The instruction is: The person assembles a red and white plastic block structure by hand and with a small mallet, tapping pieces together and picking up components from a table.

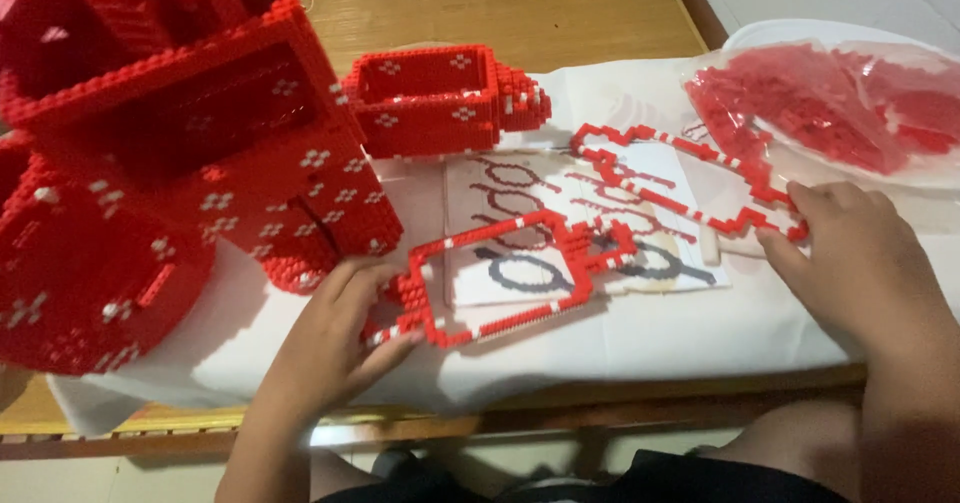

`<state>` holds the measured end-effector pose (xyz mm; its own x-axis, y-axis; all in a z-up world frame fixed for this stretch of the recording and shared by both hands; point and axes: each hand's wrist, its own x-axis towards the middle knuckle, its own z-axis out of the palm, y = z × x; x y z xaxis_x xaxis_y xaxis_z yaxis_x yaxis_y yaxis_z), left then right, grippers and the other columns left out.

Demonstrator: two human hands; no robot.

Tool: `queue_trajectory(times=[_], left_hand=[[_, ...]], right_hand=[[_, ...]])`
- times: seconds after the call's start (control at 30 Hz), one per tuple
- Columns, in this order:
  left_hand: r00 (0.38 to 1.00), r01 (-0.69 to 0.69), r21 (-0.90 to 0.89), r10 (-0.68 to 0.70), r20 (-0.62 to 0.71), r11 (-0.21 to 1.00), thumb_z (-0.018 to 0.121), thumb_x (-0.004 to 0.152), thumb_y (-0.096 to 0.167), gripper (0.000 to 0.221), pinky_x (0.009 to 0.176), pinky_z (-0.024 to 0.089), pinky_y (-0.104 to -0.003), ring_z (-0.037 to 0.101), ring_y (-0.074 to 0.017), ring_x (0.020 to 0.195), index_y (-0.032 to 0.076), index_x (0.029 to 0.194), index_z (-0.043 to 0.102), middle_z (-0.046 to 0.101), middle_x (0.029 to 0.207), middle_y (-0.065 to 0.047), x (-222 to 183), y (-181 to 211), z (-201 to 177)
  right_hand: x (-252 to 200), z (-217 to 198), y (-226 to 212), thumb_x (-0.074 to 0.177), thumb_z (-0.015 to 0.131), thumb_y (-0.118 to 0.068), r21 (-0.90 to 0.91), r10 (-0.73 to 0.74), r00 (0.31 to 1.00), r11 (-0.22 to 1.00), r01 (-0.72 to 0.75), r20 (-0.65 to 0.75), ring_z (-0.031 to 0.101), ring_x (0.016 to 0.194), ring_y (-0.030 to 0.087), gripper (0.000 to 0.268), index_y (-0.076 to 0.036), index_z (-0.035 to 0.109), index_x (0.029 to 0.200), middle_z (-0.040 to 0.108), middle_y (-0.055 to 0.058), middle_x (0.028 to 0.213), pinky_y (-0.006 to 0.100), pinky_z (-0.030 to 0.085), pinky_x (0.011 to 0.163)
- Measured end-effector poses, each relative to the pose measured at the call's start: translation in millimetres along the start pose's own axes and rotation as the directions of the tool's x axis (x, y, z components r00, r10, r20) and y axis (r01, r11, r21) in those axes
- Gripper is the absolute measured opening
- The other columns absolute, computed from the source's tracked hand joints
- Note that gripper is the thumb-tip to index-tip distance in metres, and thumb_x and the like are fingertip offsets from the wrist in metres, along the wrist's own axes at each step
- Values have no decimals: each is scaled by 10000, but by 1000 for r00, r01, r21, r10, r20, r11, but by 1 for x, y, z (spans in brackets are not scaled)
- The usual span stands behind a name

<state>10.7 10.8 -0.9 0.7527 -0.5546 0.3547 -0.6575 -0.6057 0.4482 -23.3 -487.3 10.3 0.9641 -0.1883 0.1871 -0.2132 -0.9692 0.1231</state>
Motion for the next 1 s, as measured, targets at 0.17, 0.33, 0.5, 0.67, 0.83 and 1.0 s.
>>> queue_trajectory(times=[0.17,0.33,0.5,0.67,0.83,1.0], left_hand=[[999,-52,80,53,-4,995,724,869,507,691,910,510,-421,619,-328,1128,35,1347,563,600,1288,-182,-2,11,-24],[999,-43,-24,43,0,999,794,790,634,786,937,548,-390,679,-293,1122,69,1306,612,635,1239,-159,3,22,-43],[982,183,-182,-170,89,966,735,833,299,494,818,573,-290,732,-177,1049,272,1320,659,649,1281,-21,8,68,-69],[887,434,-286,-350,302,854,623,872,478,330,724,517,-255,728,-102,897,419,1190,691,625,1236,195,41,125,-154],[803,488,-233,-328,498,841,536,915,423,274,747,494,-287,671,-143,907,481,1150,662,601,1225,254,67,113,-270],[963,-89,-569,218,162,817,811,865,405,552,708,589,-333,680,-201,821,43,1233,616,609,1155,-109,81,80,-323]], right_hand=[[-14,-7,0,904,694,-450,-6,-117,954,993,120,-277,694,1064,420,589,-105,713,1381,754,170,1205,489,528,978],[-6,-91,-43,751,727,-231,608,-59,994,787,105,-96,590,1283,267,645,-96,657,1377,664,107,1401,391,393,1102],[15,-177,-80,867,694,44,564,52,584,200,-801,810,812,982,409,442,71,860,1276,928,302,1172,464,574,835],[-3,-198,-47,910,697,-133,644,56,731,431,-632,680,626,633,247,345,-69,908,1176,791,158,851,327,428,572],[-46,-252,-93,970,657,-167,728,210,747,174,-663,631,398,418,275,365,14,897,1178,670,248,626,333,205,396],[-51,-315,-146,994,596,-205,623,299,700,321,-714,648,521,495,306,401,-147,818,1323,749,260,707,373,342,418]])
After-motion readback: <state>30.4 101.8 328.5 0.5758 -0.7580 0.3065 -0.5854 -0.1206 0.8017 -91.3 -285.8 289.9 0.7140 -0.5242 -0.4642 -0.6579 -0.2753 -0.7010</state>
